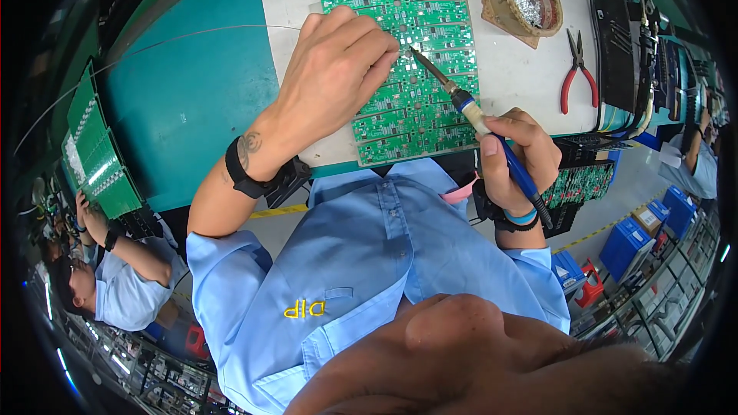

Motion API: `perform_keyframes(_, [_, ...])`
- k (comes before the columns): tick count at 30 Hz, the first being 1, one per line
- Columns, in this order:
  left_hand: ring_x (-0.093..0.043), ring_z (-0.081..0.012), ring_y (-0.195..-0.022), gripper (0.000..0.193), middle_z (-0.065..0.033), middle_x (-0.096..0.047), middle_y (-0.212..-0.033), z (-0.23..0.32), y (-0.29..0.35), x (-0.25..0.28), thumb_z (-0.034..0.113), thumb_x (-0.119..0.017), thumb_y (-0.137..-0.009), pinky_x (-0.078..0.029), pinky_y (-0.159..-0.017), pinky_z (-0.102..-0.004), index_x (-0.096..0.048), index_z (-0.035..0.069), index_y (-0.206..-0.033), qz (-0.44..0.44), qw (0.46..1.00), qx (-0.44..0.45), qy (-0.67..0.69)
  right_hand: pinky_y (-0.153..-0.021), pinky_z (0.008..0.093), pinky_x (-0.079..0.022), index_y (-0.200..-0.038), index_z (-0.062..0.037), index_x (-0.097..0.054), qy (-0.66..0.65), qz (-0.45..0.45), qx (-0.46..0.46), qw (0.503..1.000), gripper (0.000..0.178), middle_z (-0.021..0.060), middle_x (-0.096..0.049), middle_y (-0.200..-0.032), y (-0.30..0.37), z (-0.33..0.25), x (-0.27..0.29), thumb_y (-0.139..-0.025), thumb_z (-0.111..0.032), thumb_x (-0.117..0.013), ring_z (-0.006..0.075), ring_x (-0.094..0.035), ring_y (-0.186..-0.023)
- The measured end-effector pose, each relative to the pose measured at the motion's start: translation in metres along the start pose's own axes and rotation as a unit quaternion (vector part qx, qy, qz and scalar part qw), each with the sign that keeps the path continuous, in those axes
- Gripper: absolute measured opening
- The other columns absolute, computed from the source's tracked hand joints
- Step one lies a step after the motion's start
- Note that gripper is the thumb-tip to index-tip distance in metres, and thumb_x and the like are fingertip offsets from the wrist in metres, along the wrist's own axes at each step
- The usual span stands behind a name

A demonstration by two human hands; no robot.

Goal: Solder components onto multiple printed circuit boards at a factory workstation.

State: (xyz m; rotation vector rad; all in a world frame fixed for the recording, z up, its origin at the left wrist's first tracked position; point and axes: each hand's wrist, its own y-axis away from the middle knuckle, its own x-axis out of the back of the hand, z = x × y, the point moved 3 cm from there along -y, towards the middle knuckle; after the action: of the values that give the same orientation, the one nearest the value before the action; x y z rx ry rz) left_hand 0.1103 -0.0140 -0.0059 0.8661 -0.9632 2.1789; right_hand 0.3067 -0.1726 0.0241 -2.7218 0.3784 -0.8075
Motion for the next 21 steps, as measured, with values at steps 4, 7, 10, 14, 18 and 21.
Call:
perform_keyframes(4, [-0.057,-0.0219,-0.088,0.011,-0.0013,-0.064,-0.088,0.000,0.000,0.000,0.007,-0.079,-0.083,-0.039,-0.077,-0.0370,-0.073,0.008,-0.092,0.001,1.000,-0.002,0.002,-0.058,0.0263,-0.045,-0.101,0.0078,-0.065,-0.001,-0.002,0.000,1.000,0.017,0.0163,-0.068,-0.075,0.000,0.000,0.000,-0.094,-0.007,-0.069,0.0182,-0.063,-0.064])
perform_keyframes(7, [-0.057,-0.0218,-0.088,0.011,-0.0012,-0.064,-0.088,0.000,0.000,0.000,0.007,-0.079,-0.083,-0.039,-0.077,-0.0369,-0.073,0.008,-0.092,0.001,1.000,-0.002,0.003,-0.058,0.0264,-0.046,-0.101,0.0080,-0.065,0.001,-0.003,-0.003,1.000,0.017,0.0161,-0.067,-0.075,0.000,-0.001,0.000,-0.094,-0.007,-0.069,0.0182,-0.063,-0.064])
perform_keyframes(10, [-0.058,-0.0219,-0.087,0.011,-0.0014,-0.065,-0.088,0.000,0.000,0.000,0.006,-0.079,-0.083,-0.039,-0.076,-0.0366,-0.072,0.008,-0.091,0.004,1.000,-0.001,0.005,-0.058,0.0264,-0.046,-0.101,0.0082,-0.065,0.004,-0.005,-0.004,1.000,0.017,0.0160,-0.067,-0.074,-0.002,-0.003,0.001,-0.094,-0.007,-0.069,0.0182,-0.063,-0.064])
perform_keyframes(14, [-0.061,-0.0248,-0.083,0.011,-0.0038,-0.065,-0.088,-0.001,0.000,0.003,0.005,-0.078,-0.084,-0.044,-0.071,-0.0379,-0.069,0.006,-0.091,0.022,1.000,0.010,0.002,-0.057,0.0268,-0.046,-0.101,0.0065,-0.066,0.000,0.009,0.001,1.000,0.016,0.0148,-0.067,-0.074,0.001,0.000,0.003,-0.092,-0.006,-0.070,0.0181,-0.063,-0.062])
perform_keyframes(18, [-0.063,-0.0288,-0.077,0.012,-0.0078,-0.065,-0.089,-0.001,0.003,0.002,0.001,-0.076,-0.085,-0.050,-0.065,-0.0395,-0.066,0.002,-0.091,0.038,0.994,0.074,0.066,-0.058,0.0276,-0.047,-0.104,0.0045,-0.066,-0.020,0.061,0.008,0.998,0.018,0.0138,-0.067,-0.080,0.009,0.011,0.009,-0.090,-0.005,-0.072,0.0177,-0.062,-0.065])
perform_keyframes(21, [-0.063,-0.0304,-0.075,0.012,-0.0098,-0.064,-0.089,0.000,0.001,0.005,-0.001,-0.075,-0.086,-0.052,-0.064,-0.0398,-0.065,0.001,-0.092,0.038,0.991,0.091,0.087,-0.065,0.0271,-0.048,-0.109,0.0078,-0.063,-0.028,0.101,0.003,0.994,0.022,0.0162,-0.067,-0.090,0.007,0.018,0.015,-0.098,-0.010,-0.067,0.0164,-0.063,-0.076])
